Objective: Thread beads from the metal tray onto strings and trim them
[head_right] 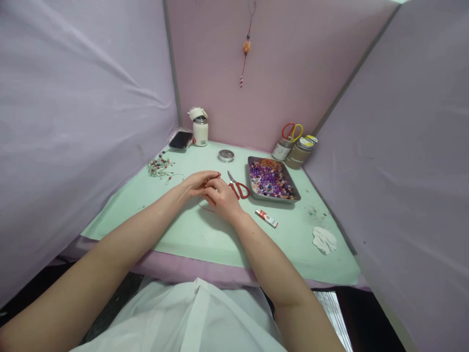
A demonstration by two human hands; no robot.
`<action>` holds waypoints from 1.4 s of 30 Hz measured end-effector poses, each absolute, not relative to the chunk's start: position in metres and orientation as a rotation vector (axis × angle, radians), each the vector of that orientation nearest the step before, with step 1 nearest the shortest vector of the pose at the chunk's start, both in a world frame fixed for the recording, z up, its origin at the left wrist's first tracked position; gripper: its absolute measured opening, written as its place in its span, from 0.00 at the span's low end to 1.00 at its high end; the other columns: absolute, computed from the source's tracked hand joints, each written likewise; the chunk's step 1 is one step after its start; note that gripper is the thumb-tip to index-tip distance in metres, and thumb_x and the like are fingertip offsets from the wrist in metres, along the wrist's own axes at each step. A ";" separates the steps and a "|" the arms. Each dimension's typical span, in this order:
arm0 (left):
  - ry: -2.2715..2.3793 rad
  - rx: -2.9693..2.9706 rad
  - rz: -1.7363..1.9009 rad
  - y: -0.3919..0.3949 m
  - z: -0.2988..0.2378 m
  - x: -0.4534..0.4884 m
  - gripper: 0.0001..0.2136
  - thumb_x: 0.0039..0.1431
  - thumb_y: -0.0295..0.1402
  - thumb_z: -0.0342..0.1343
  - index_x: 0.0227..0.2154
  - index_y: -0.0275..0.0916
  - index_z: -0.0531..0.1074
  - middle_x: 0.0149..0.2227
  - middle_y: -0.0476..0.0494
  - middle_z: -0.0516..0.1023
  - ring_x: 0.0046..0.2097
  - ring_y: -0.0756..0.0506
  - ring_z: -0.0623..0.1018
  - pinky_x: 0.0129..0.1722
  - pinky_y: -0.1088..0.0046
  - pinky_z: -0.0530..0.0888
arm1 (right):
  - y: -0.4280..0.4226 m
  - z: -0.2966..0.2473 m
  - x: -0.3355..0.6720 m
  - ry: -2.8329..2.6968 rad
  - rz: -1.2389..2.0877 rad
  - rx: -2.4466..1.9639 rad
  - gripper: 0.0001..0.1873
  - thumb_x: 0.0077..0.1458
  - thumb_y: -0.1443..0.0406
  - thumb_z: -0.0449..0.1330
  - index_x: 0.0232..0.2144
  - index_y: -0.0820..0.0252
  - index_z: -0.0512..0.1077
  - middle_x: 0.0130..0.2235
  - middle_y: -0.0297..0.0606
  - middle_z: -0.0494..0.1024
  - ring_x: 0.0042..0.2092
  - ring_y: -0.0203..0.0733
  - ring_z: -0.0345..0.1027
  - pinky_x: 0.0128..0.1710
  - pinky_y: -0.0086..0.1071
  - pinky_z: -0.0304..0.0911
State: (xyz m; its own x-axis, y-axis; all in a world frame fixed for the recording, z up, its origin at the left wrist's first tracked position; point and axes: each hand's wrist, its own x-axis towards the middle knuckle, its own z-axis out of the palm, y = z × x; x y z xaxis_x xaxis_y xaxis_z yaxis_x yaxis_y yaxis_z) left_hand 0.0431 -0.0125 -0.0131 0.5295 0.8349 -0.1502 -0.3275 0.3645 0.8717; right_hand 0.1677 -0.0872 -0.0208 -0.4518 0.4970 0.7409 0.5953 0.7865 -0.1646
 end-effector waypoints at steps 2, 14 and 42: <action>0.670 0.895 0.838 -0.008 -0.017 0.041 0.09 0.41 0.31 0.64 0.24 0.32 0.71 0.22 0.50 0.69 0.20 0.58 0.61 0.17 0.80 0.55 | -0.092 -0.020 0.162 -2.155 -0.126 -0.721 0.08 0.58 0.68 0.52 0.32 0.57 0.71 0.37 0.40 0.72 0.40 0.41 0.64 0.40 0.36 0.62; 0.776 0.923 0.921 -0.005 -0.021 0.038 0.09 0.41 0.32 0.64 0.22 0.32 0.71 0.23 0.48 0.71 0.19 0.59 0.55 0.15 0.80 0.49 | -0.116 -0.016 0.142 -1.987 0.064 -0.589 0.04 0.55 0.67 0.56 0.29 0.57 0.68 0.31 0.38 0.74 0.34 0.39 0.65 0.35 0.36 0.62; 0.908 1.397 1.188 -0.025 -0.009 0.049 0.10 0.45 0.36 0.59 0.30 0.38 0.77 0.37 0.42 0.79 0.39 0.48 0.73 0.33 0.75 0.65 | -0.086 -0.021 0.169 -1.419 0.588 -1.204 0.10 0.50 0.62 0.54 0.20 0.58 0.61 0.20 0.28 0.63 0.25 0.34 0.55 0.28 0.29 0.55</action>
